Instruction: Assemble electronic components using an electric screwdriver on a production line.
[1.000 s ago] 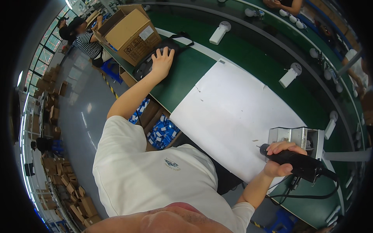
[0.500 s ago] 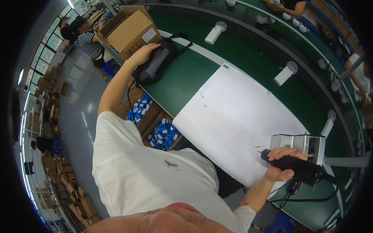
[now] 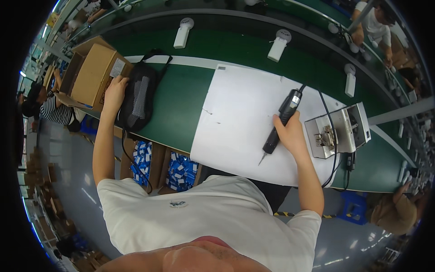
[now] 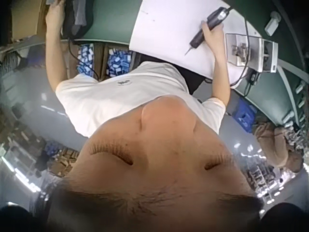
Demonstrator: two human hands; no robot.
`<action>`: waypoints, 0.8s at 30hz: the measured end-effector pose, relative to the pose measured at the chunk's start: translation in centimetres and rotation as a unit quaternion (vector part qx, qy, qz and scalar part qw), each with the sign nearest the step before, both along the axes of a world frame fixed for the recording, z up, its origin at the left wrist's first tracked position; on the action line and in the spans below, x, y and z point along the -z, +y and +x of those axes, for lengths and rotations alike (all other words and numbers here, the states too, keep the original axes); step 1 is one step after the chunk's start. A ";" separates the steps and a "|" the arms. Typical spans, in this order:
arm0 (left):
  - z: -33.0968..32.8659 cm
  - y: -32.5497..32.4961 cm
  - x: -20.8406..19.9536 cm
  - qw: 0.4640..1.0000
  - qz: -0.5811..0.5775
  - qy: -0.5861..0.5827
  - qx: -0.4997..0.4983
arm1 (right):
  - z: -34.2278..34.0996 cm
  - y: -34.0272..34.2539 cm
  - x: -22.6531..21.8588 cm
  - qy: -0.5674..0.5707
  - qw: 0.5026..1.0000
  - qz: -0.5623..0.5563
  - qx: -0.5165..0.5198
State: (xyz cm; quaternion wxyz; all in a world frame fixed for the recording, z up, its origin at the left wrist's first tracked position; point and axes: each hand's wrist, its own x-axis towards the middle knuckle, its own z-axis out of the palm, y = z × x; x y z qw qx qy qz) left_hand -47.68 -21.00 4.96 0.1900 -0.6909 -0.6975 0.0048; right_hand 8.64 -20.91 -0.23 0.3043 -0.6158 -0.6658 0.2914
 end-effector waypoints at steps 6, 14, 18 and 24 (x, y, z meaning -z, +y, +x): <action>-0.1 -0.8 -0.1 0.999 0.000 -0.036 0.007 | -1.5 1.2 -3.9 -0.320 0.923 -0.211 0.034; -1.3 -1.1 1.1 0.999 0.037 -0.008 0.001 | -7.0 3.6 -7.7 -0.532 0.843 -0.078 0.003; -1.6 -1.5 1.2 0.999 0.051 0.013 0.006 | -15.2 6.2 -8.2 -0.369 0.885 0.218 -0.180; 0.1 -0.3 -0.5 0.996 0.050 0.064 0.024 | -40.6 13.9 -3.0 0.010 0.889 0.324 -0.323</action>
